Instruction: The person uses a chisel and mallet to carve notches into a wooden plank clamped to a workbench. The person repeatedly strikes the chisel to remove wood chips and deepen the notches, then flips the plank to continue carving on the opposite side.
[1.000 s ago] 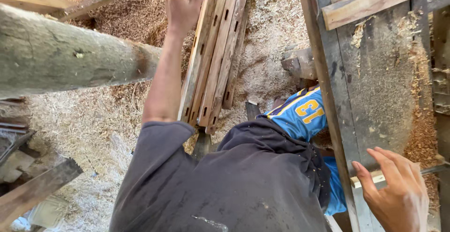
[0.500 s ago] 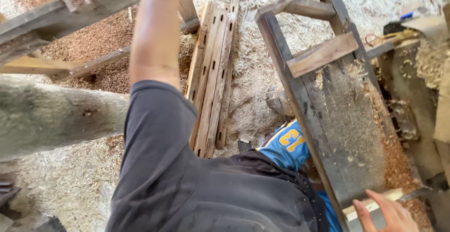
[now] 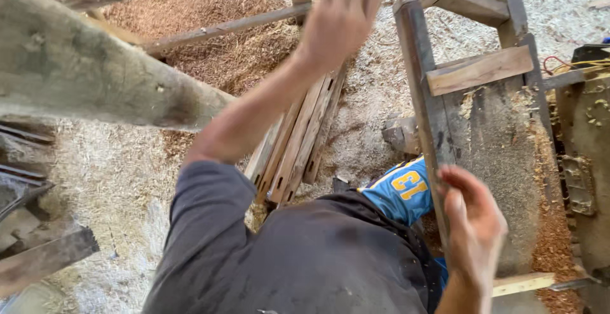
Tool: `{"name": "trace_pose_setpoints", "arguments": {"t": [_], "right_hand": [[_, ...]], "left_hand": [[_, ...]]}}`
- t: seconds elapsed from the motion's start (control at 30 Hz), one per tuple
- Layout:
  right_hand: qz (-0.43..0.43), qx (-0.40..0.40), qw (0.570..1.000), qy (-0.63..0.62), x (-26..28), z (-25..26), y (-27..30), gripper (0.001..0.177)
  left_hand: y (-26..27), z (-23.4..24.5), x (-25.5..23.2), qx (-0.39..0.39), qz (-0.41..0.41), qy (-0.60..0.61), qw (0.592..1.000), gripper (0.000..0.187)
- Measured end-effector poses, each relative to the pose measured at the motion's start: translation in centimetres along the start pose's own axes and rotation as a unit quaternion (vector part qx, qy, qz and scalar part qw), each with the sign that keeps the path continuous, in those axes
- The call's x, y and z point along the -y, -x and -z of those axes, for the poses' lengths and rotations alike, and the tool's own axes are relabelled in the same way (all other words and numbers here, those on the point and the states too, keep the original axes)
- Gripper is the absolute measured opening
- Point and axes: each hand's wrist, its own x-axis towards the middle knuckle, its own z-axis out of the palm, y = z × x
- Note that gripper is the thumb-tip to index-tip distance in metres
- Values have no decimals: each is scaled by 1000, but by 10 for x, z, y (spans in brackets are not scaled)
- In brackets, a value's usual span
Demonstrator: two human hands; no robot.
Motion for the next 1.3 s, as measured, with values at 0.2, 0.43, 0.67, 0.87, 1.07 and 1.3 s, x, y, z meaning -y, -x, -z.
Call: {"name": "trace_pose_setpoints", "arguments": {"t": [0.2,0.43,0.67,0.87,1.07,1.3], "right_hand": [[-49,226,846,-480,4,-52,-64,78],[-123,280,853,-423,-33,-57,-32,86],[-110,182,901,-377,-34,-30,9,74],[-116,97,975,-165,-49,23,78,77],[-121,5,954,-274,-111,79,165,79],[-42,-286,909,-301,-198,118,314,44]], "left_hand": [[75,141,-88,-115,-41,253,960,39],[86,215,-77,49,-12,622,781,39],[186,108,8,-109,640,629,428,63],[170,64,4,-114,581,798,110,88],[143,133,-55,-161,259,952,-9,46],[156,223,-169,47,332,921,-199,69]]}}
